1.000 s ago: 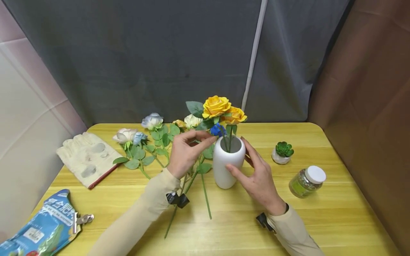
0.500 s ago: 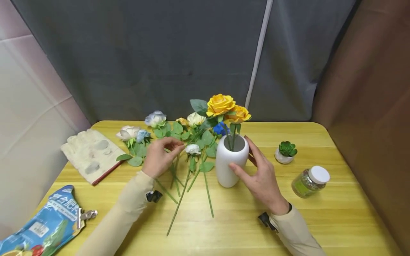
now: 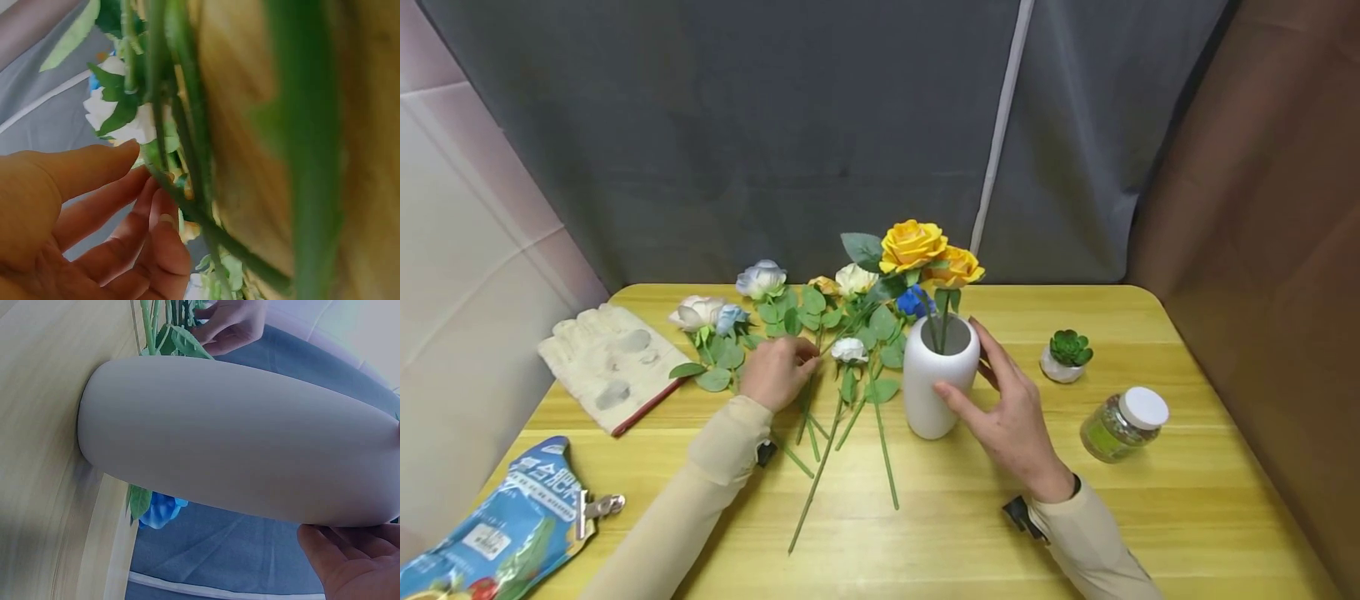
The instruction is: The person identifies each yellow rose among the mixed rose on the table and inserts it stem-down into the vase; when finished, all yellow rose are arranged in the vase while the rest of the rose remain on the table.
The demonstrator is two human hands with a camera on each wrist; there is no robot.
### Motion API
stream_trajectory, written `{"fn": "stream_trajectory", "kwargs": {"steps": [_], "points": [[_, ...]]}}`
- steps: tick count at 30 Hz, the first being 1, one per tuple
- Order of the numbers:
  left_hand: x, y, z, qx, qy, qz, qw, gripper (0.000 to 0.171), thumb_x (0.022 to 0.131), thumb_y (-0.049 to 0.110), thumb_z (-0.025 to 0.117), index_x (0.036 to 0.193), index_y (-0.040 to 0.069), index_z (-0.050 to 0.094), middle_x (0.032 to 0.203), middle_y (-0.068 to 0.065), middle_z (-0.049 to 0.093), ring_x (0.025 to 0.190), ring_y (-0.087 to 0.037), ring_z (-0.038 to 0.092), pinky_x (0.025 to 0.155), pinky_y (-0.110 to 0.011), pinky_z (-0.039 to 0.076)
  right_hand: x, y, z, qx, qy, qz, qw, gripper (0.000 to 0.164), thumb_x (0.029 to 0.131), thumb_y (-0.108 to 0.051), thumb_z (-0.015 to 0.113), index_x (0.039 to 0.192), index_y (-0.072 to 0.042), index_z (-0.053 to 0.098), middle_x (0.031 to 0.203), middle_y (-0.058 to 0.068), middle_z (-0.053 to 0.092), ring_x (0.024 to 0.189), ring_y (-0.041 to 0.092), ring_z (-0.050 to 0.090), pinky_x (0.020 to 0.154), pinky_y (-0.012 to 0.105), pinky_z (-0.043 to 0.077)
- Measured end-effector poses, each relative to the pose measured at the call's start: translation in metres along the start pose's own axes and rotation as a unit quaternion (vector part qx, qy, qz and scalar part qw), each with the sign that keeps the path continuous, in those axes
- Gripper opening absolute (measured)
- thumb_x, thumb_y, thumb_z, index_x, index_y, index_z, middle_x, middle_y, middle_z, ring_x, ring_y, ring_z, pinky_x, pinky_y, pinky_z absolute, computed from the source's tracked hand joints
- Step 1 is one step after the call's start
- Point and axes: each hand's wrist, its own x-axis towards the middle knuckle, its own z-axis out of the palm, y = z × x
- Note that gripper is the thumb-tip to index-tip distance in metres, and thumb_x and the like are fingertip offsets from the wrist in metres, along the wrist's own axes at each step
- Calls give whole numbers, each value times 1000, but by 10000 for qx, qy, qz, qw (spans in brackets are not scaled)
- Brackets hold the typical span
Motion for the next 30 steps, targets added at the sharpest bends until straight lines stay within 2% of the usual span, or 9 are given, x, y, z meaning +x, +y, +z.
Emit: {"fn": "stream_trajectory", "kwargs": {"steps": [9,14,17,22,26,30], "points": [[4,1,6,301,17,-68,9995,8,92,17,78,93,9,81,85,-9,77,72,-28,70,63,-43,59,1,0,0,-43,-27,43,10000,82,86,5,77,157,-13,40,153,16,51,135,36,54,105,14,46],[5,0,6,214,-82,-129,9997,8,92,16,78,87,10,80,81,-8,76,70,-27,68,63,-43,57,1,0,0,-22,-16,27,10000,83,86,6,77,158,-14,40,153,16,52,135,35,54,105,14,46],[4,-2,5,74,-146,-194,9997,10,93,14,76,84,9,78,81,-9,75,71,-27,67,65,-45,57,1,1,0,-6,-12,9,10000,84,86,6,77,158,-14,40,153,16,52,135,35,54,105,15,47],[2,-5,-3,-274,-188,-237,9992,9,93,9,72,88,4,76,83,-12,74,73,-28,67,69,-44,57,0,1,1,2,-16,26,10000,84,86,6,77,158,-14,40,153,16,52,135,35,54,105,14,47],[3,-9,-11,-676,-249,-330,9969,10,94,9,71,90,2,75,80,-11,72,71,-25,65,68,-40,56,0,1,0,6,-14,14,10000,84,85,6,77,158,-14,40,153,16,52,135,35,54,105,14,47],[4,-10,-21,-1186,-300,-408,9916,13,97,13,68,96,0,73,85,-13,72,72,-24,67,70,-37,58,1,1,0,24,-8,-27,10000,84,85,7,78,158,-14,40,152,16,53,134,34,55,105,15,47]]}}
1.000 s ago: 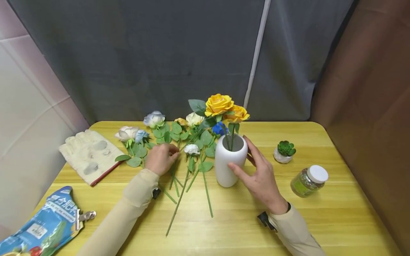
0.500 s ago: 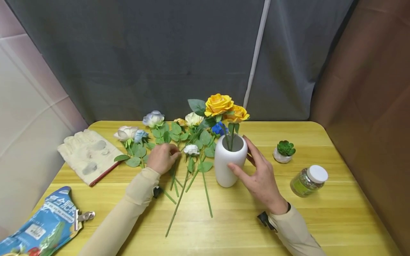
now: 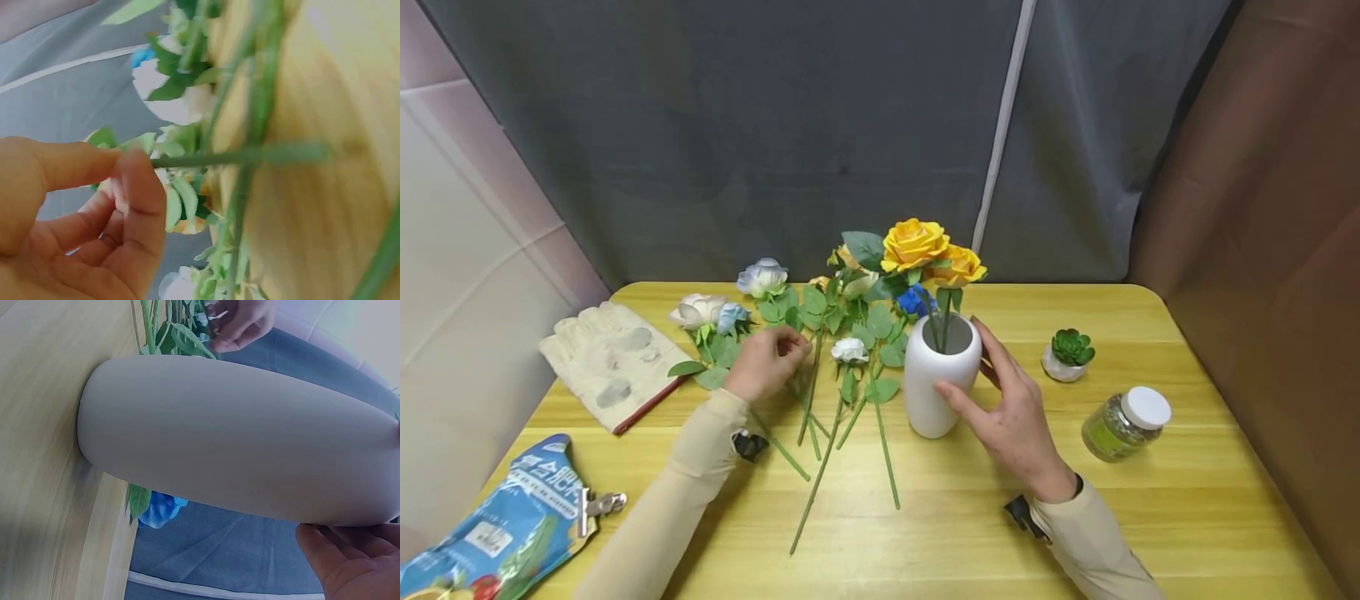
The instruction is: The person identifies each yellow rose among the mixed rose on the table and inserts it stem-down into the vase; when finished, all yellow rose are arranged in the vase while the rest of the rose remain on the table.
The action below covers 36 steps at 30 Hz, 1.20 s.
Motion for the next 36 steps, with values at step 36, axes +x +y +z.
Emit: {"fn": "stream_trajectory", "kwargs": {"steps": [36], "points": [[-7,21,-20,-3010,398,-207,9526,26,97,5,69,116,-4,53,98,-32,72,66,-5,73,64,-32,64,0,-1,0,-83,9,66,9999,84,85,6,78,158,-13,40,152,17,52,133,37,55,104,13,46]]}}
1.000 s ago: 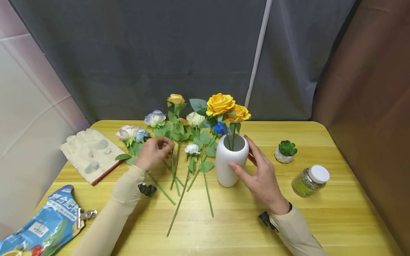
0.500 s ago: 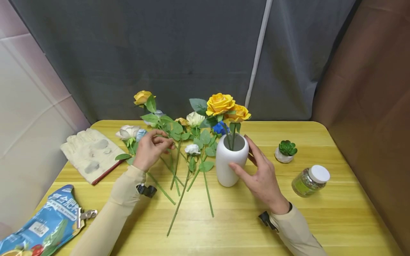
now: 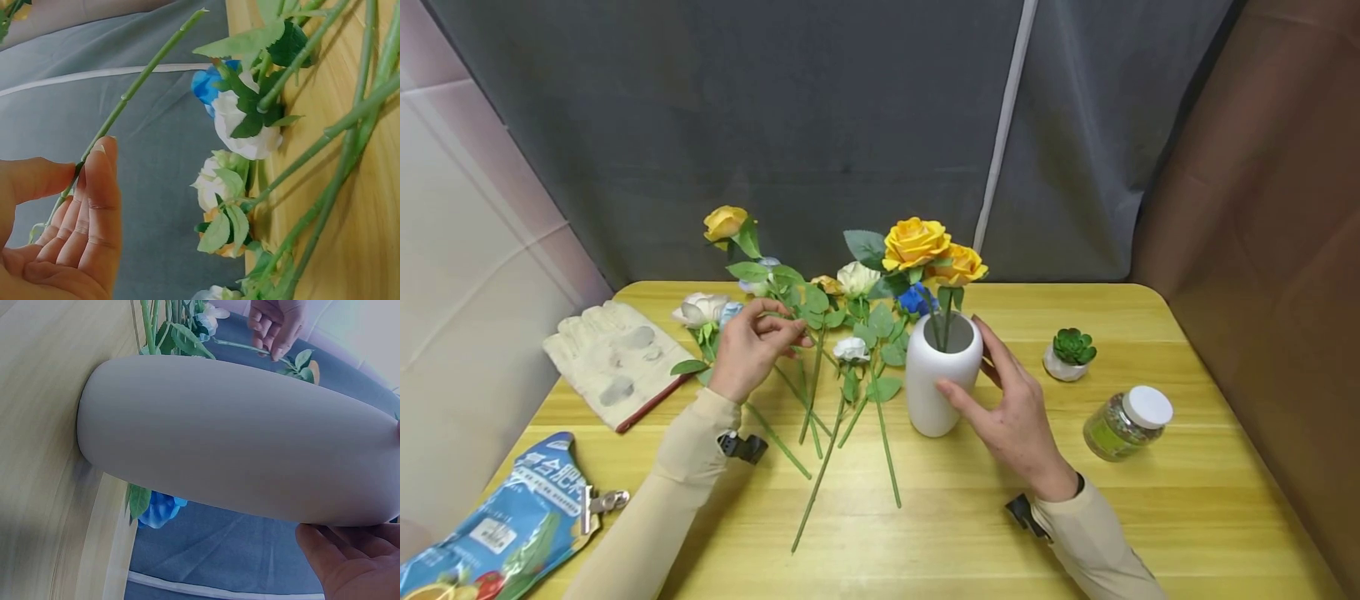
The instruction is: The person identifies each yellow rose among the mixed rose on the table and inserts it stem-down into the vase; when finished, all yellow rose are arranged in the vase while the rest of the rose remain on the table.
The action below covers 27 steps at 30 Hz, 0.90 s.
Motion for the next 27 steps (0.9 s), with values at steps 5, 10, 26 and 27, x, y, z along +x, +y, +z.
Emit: {"fn": "stream_trajectory", "kwargs": {"steps": [5,10,26,27], "points": [[-3,5,1,-39,-2,105,9999,26,97,6,70,116,-3,54,96,-30,72,65,-7,73,63,-34,64,0,0,0,9,-3,15,10000,84,86,6,78,158,-13,40,152,17,52,133,36,55,104,13,46],[-7,13,2,-90,-28,344,9994,24,98,5,69,115,-3,55,96,-30,73,67,-7,73,63,-34,64,0,0,0,8,-10,19,10000,83,86,6,78,158,-13,40,152,17,52,133,36,55,104,13,46],[-28,59,17,-614,-24,1479,9871,16,99,3,66,110,-3,57,91,-27,74,70,-24,76,61,-41,63,0,0,0,-38,-27,81,10000,82,87,3,78,158,-13,40,153,17,51,134,37,55,104,12,45],[-30,62,18,-636,-12,1544,9860,15,99,3,66,110,-3,57,91,-27,74,69,-21,76,60,-39,63,0,0,0,-33,-28,77,10000,82,87,3,78,158,-13,40,153,17,51,134,37,55,104,12,45]]}}
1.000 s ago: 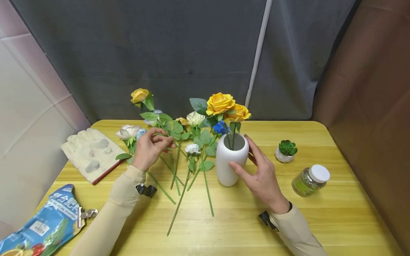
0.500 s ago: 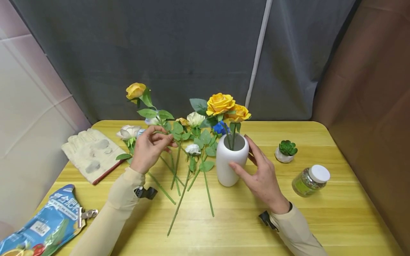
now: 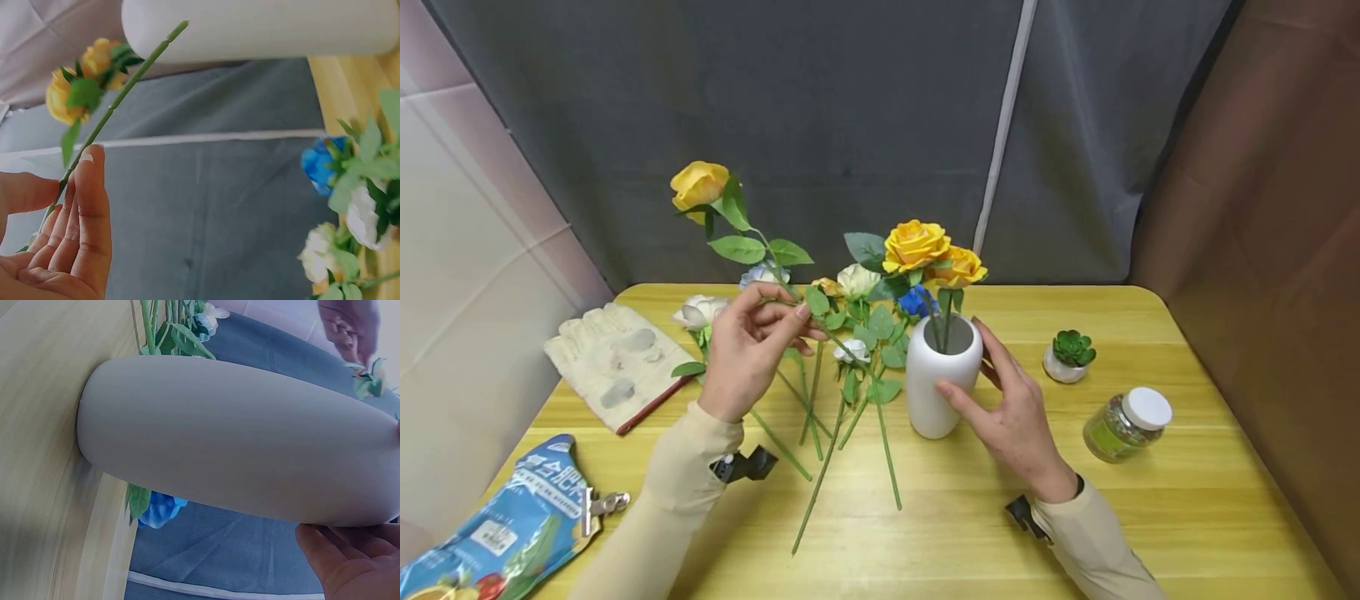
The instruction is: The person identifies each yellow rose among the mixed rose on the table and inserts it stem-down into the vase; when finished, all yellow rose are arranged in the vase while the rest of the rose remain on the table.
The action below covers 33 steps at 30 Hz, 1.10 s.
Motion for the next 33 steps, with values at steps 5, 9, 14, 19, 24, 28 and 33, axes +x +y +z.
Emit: {"fn": "stream_trajectory", "kwargs": {"steps": [5,9,14,19,24,28,33], "points": [[0,13,8,-173,54,310,9994,12,100,2,64,108,-4,57,88,-26,74,67,-14,74,59,-39,62,0,0,0,34,19,-39,10000,83,86,5,78,158,-13,40,153,17,52,134,37,55,104,12,46],[2,19,14,-388,71,443,9982,12,100,2,64,107,-4,56,88,-28,73,68,-16,75,59,-37,62,0,1,0,60,21,-73,10000,82,86,5,77,158,-12,40,153,17,52,134,37,55,105,13,46],[4,22,20,-440,106,600,9972,12,101,2,63,106,-5,55,87,-29,73,67,-16,75,59,-37,62,1,1,1,73,30,-124,9999,83,86,6,77,158,-11,40,153,17,52,134,36,55,105,14,46],[6,26,25,-491,183,807,9954,12,100,0,63,106,-6,55,87,-28,74,68,-16,75,58,-37,62,2,1,0,56,51,-167,9998,83,86,6,77,158,-12,40,152,17,52,133,36,55,105,14,46],[10,29,30,-584,273,1032,9926,12,100,-2,63,106,-7,54,86,-29,73,69,-15,75,58,-37,62,2,1,0,27,65,-155,9999,83,86,5,78,158,-12,40,152,17,53,133,36,56,104,13,47],[12,29,33,-587,331,1089,9918,12,99,-3,63,105,-8,54,85,-29,72,69,-13,74,58,-37,62,1,1,0,23,53,-142,9999,83,86,5,78,158,-12,40,152,17,52,133,36,56,104,13,47],[13,30,35,-686,389,1083,9910,12,99,-3,62,104,-9,53,86,-30,72,69,-13,74,58,-37,62,0,2,1,39,23,-101,9999,83,86,4,78,158,-12,40,152,16,52,133,36,56,104,13,46]]}}
